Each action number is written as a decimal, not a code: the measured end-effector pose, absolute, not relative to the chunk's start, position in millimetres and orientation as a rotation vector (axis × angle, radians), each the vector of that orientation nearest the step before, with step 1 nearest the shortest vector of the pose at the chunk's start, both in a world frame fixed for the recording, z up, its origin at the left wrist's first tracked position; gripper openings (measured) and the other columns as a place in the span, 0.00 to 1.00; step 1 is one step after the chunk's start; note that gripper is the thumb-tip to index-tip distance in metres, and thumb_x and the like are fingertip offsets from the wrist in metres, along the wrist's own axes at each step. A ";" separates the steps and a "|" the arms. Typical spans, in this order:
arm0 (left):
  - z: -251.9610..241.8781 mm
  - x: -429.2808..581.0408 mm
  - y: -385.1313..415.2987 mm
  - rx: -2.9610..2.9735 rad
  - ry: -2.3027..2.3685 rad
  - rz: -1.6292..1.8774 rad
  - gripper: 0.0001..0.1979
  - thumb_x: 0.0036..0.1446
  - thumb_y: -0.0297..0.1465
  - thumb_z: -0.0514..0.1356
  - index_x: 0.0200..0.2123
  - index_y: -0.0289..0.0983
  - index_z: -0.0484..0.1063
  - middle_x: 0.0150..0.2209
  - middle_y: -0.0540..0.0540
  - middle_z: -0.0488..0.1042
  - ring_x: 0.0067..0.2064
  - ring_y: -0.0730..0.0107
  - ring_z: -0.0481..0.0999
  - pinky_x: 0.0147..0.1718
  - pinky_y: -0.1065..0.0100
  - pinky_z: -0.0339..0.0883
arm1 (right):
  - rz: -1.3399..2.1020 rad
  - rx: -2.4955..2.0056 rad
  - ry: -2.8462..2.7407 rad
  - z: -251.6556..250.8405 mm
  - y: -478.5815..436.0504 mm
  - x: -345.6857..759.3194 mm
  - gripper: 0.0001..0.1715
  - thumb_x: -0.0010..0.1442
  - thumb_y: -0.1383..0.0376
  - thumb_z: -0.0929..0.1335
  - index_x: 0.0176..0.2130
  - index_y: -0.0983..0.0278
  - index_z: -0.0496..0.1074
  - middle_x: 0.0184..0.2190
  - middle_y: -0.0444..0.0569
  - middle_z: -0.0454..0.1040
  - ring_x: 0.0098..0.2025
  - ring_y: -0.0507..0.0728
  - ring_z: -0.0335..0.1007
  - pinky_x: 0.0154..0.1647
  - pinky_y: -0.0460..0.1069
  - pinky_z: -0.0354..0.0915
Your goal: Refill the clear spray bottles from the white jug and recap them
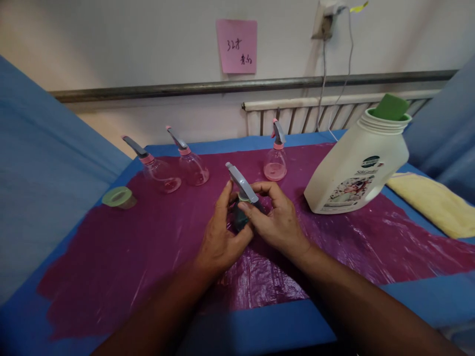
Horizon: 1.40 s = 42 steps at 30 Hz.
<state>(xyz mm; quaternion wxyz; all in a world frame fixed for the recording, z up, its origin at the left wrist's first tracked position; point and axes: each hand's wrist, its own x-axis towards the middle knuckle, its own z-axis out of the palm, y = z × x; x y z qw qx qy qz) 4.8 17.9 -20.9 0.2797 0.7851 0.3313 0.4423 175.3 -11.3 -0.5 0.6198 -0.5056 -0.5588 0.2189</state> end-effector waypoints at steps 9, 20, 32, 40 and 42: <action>-21.2 4.2 18.7 2.110 0.878 1.182 0.50 0.72 0.34 0.69 0.85 0.52 0.43 0.73 0.34 0.71 0.72 0.41 0.77 0.69 0.34 0.76 | 0.485 -1.137 -1.352 1.7 -13.7 176.5 0.21 0.70 0.61 0.76 0.61 0.54 0.77 0.54 0.48 0.84 0.55 0.61 0.82 0.62 0.61 0.76; -21.1 4.7 17.7 2.116 0.904 1.195 0.50 0.71 0.34 0.69 0.85 0.53 0.44 0.74 0.36 0.72 0.71 0.42 0.77 0.70 0.33 0.75 | 0.521 -1.138 -1.326 2.2 -14.4 175.3 0.13 0.71 0.60 0.76 0.54 0.54 0.78 0.49 0.46 0.84 0.50 0.60 0.82 0.56 0.58 0.77; -18.1 3.1 17.4 2.151 0.868 1.188 0.42 0.71 0.32 0.68 0.81 0.50 0.55 0.73 0.37 0.72 0.71 0.45 0.77 0.69 0.37 0.75 | 0.420 -1.064 -1.228 -2.3 -8.1 172.3 0.28 0.65 0.60 0.82 0.61 0.51 0.76 0.53 0.47 0.82 0.56 0.61 0.80 0.63 0.62 0.76; -6.7 3.8 15.1 2.126 0.931 1.159 0.31 0.68 0.30 0.69 0.70 0.47 0.66 0.64 0.40 0.77 0.64 0.49 0.80 0.65 0.43 0.77 | 0.430 -1.075 -1.279 1.0 -11.2 173.5 0.32 0.68 0.61 0.78 0.68 0.51 0.73 0.58 0.51 0.82 0.60 0.63 0.81 0.67 0.66 0.77; -5.2 3.7 15.2 2.132 0.939 1.156 0.29 0.68 0.30 0.69 0.69 0.47 0.68 0.63 0.40 0.77 0.64 0.49 0.80 0.65 0.43 0.77 | 0.439 -1.088 -1.286 1.5 -12.0 173.3 0.31 0.69 0.61 0.76 0.68 0.52 0.73 0.59 0.52 0.82 0.60 0.63 0.80 0.68 0.66 0.77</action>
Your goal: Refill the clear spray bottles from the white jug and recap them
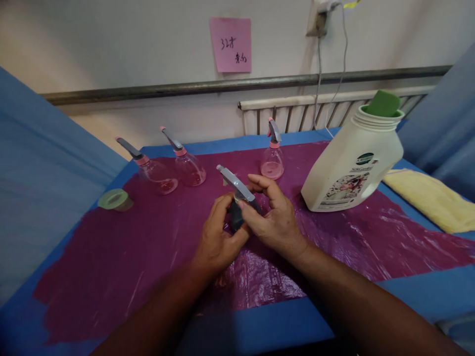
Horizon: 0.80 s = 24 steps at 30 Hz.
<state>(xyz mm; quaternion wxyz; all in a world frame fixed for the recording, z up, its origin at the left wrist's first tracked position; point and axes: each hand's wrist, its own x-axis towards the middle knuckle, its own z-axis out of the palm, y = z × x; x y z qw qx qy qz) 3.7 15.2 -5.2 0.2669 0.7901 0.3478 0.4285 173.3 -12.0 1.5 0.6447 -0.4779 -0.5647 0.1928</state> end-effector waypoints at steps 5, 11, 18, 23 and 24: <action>-7.3 3.3 16.6 2.142 0.915 1.165 0.27 0.70 0.33 0.69 0.68 0.45 0.68 0.64 0.39 0.77 0.65 0.50 0.80 0.65 0.45 0.77 | 0.395 -1.074 -1.289 2.3 -10.5 173.4 0.32 0.68 0.62 0.78 0.67 0.52 0.73 0.59 0.52 0.81 0.61 0.63 0.80 0.69 0.66 0.75; -4.9 4.2 15.5 2.138 0.924 1.171 0.27 0.69 0.30 0.67 0.68 0.45 0.68 0.63 0.40 0.77 0.64 0.52 0.80 0.65 0.48 0.77 | 0.401 -1.111 -1.269 3.4 -8.4 175.4 0.32 0.65 0.61 0.80 0.65 0.53 0.75 0.53 0.49 0.83 0.56 0.62 0.81 0.66 0.64 0.77; -11.3 4.1 14.1 2.116 0.970 1.151 0.33 0.69 0.32 0.69 0.72 0.47 0.63 0.65 0.39 0.76 0.64 0.48 0.81 0.65 0.43 0.77 | 0.368 -1.133 -1.307 2.7 -10.8 175.2 0.31 0.66 0.62 0.78 0.66 0.53 0.75 0.63 0.53 0.81 0.63 0.64 0.80 0.66 0.64 0.79; -18.0 3.1 15.1 2.119 0.945 1.155 0.34 0.71 0.33 0.69 0.74 0.50 0.62 0.64 0.40 0.76 0.63 0.49 0.81 0.63 0.42 0.78 | 0.384 -1.122 -1.320 0.9 -10.8 175.6 0.32 0.68 0.62 0.77 0.67 0.52 0.74 0.64 0.52 0.80 0.64 0.63 0.80 0.67 0.65 0.80; -18.5 2.9 15.6 2.121 0.938 1.163 0.34 0.71 0.33 0.68 0.74 0.50 0.62 0.63 0.40 0.76 0.63 0.49 0.81 0.63 0.42 0.78 | 0.385 -1.122 -1.322 0.8 -10.7 175.7 0.31 0.68 0.62 0.77 0.67 0.52 0.74 0.64 0.52 0.80 0.65 0.63 0.80 0.68 0.65 0.79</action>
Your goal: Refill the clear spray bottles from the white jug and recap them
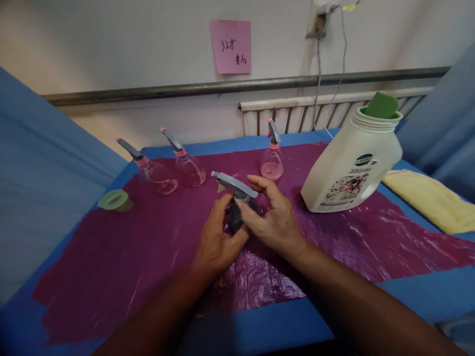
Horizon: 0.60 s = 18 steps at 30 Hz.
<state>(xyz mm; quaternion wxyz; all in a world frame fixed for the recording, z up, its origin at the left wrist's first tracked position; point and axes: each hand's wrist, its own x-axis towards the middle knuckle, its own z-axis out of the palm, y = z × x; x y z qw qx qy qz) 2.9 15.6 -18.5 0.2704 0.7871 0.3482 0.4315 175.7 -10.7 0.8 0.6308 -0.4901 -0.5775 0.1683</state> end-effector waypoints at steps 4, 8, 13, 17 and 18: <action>-18.2 2.8 16.8 2.140 0.905 1.169 0.36 0.70 0.33 0.69 0.75 0.52 0.60 0.66 0.40 0.75 0.64 0.48 0.81 0.64 0.41 0.79 | 0.356 -1.125 -1.326 2.3 -10.9 176.2 0.33 0.67 0.60 0.78 0.68 0.51 0.74 0.64 0.52 0.80 0.66 0.65 0.78 0.72 0.68 0.74; -17.2 3.4 16.0 2.129 0.944 1.169 0.35 0.70 0.33 0.69 0.75 0.52 0.61 0.65 0.40 0.76 0.64 0.48 0.81 0.64 0.41 0.79 | 0.363 -1.152 -1.302 4.2 -11.1 177.1 0.34 0.66 0.59 0.80 0.67 0.52 0.74 0.62 0.52 0.81 0.67 0.65 0.78 0.75 0.70 0.71; -15.3 1.9 15.6 2.124 0.950 1.141 0.36 0.70 0.34 0.70 0.75 0.50 0.60 0.68 0.38 0.76 0.67 0.45 0.81 0.65 0.38 0.78 | 0.356 -1.170 -1.312 4.9 -11.2 177.1 0.33 0.66 0.60 0.79 0.67 0.53 0.75 0.64 0.53 0.81 0.68 0.65 0.78 0.73 0.67 0.74; -14.5 -0.5 14.7 2.077 0.985 1.127 0.38 0.68 0.34 0.72 0.74 0.49 0.59 0.72 0.35 0.74 0.67 0.42 0.82 0.64 0.37 0.80 | 0.318 -1.197 -1.322 5.8 -11.4 176.0 0.31 0.66 0.59 0.79 0.65 0.54 0.77 0.63 0.54 0.81 0.64 0.66 0.80 0.69 0.66 0.77; -15.0 -0.7 14.5 2.064 0.988 1.139 0.38 0.67 0.34 0.73 0.74 0.49 0.59 0.72 0.35 0.74 0.67 0.42 0.83 0.64 0.36 0.80 | 0.311 -1.202 -1.322 6.0 -11.3 175.7 0.31 0.65 0.59 0.79 0.65 0.54 0.77 0.62 0.54 0.82 0.63 0.66 0.80 0.68 0.66 0.77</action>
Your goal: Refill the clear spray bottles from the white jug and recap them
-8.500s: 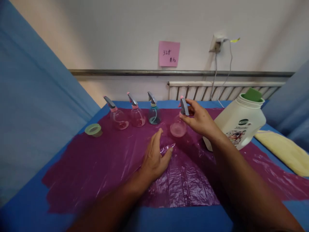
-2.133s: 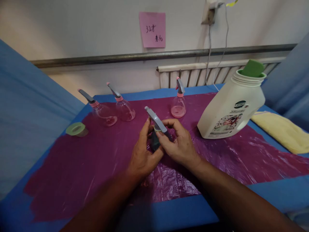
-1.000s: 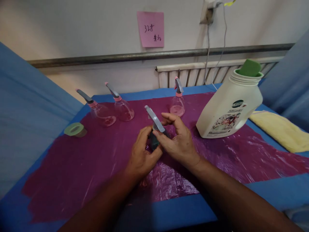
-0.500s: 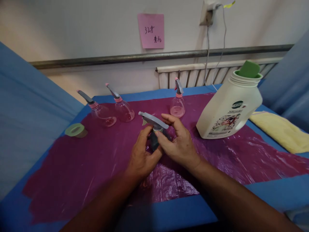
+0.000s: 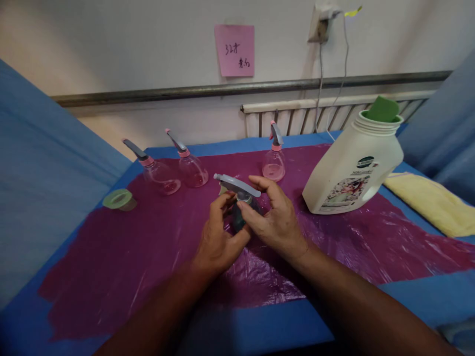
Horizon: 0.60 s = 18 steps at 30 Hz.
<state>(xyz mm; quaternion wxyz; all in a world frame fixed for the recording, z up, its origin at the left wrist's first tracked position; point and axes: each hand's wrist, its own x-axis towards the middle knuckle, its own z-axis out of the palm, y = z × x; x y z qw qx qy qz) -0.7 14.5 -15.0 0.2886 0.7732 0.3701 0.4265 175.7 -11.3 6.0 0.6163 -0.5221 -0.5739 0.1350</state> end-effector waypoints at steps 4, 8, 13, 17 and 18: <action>-17.8 0.9 13.8 2.032 0.962 1.194 0.45 0.66 0.33 0.73 0.77 0.48 0.53 0.70 0.33 0.75 0.69 0.42 0.81 0.64 0.36 0.80 | 0.310 -1.186 -1.323 6.4 -10.4 175.1 0.31 0.65 0.60 0.79 0.65 0.54 0.76 0.58 0.53 0.83 0.58 0.64 0.82 0.65 0.65 0.79; -18.2 3.1 14.0 1.977 0.926 1.203 0.54 0.66 0.31 0.72 0.82 0.50 0.41 0.69 0.34 0.76 0.68 0.45 0.81 0.63 0.38 0.81 | 0.301 -1.166 -1.338 5.9 -9.4 175.9 0.32 0.65 0.60 0.79 0.66 0.54 0.76 0.56 0.52 0.83 0.56 0.63 0.82 0.62 0.64 0.80; -11.5 1.6 21.2 1.846 0.924 1.109 0.64 0.63 0.30 0.74 0.85 0.57 0.32 0.65 0.38 0.76 0.60 0.51 0.84 0.58 0.44 0.84 | 0.299 -1.188 -1.348 4.3 -8.4 177.6 0.32 0.66 0.59 0.79 0.66 0.54 0.76 0.57 0.53 0.83 0.57 0.64 0.82 0.63 0.65 0.79; -6.1 1.5 27.8 1.829 0.834 1.084 0.54 0.63 0.30 0.74 0.83 0.56 0.48 0.65 0.39 0.75 0.60 0.54 0.83 0.57 0.50 0.84 | 0.323 -1.176 -1.346 3.1 -10.7 177.6 0.33 0.67 0.59 0.79 0.67 0.55 0.76 0.60 0.54 0.83 0.59 0.64 0.82 0.65 0.65 0.79; -5.2 1.9 28.4 1.829 0.830 1.087 0.53 0.64 0.31 0.74 0.82 0.55 0.49 0.64 0.40 0.75 0.60 0.55 0.83 0.58 0.51 0.83 | 0.335 -1.168 -1.347 2.9 -11.9 177.3 0.33 0.67 0.59 0.79 0.68 0.55 0.76 0.61 0.54 0.83 0.61 0.64 0.82 0.65 0.64 0.79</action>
